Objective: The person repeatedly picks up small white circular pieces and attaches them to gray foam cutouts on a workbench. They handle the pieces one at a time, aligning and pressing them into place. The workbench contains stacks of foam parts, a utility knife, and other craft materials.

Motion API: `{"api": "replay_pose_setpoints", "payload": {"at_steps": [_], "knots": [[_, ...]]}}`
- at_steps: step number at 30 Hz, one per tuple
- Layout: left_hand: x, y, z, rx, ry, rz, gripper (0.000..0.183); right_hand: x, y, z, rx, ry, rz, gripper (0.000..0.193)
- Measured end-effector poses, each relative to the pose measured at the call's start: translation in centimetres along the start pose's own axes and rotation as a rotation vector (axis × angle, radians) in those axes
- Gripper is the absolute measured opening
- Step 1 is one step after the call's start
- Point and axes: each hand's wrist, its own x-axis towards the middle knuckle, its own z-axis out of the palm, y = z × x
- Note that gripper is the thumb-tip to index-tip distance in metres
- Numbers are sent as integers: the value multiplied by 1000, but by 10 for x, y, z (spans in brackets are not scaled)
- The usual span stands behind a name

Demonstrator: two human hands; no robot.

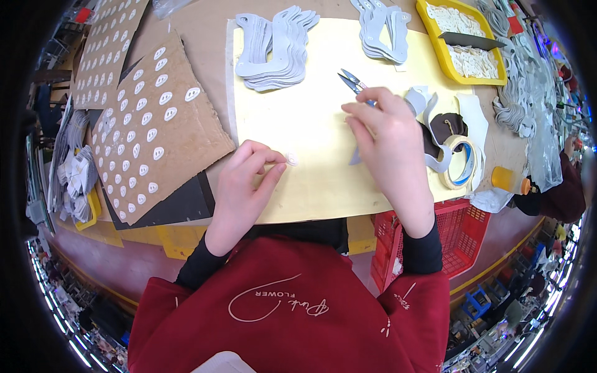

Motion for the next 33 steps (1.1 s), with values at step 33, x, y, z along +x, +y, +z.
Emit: {"api": "replay_pose_setpoints", "payload": {"at_steps": [33], "knots": [[-41, 2, -61, -207, 370, 118, 17, 147, -40, 42, 224, 51, -168, 20]]}}
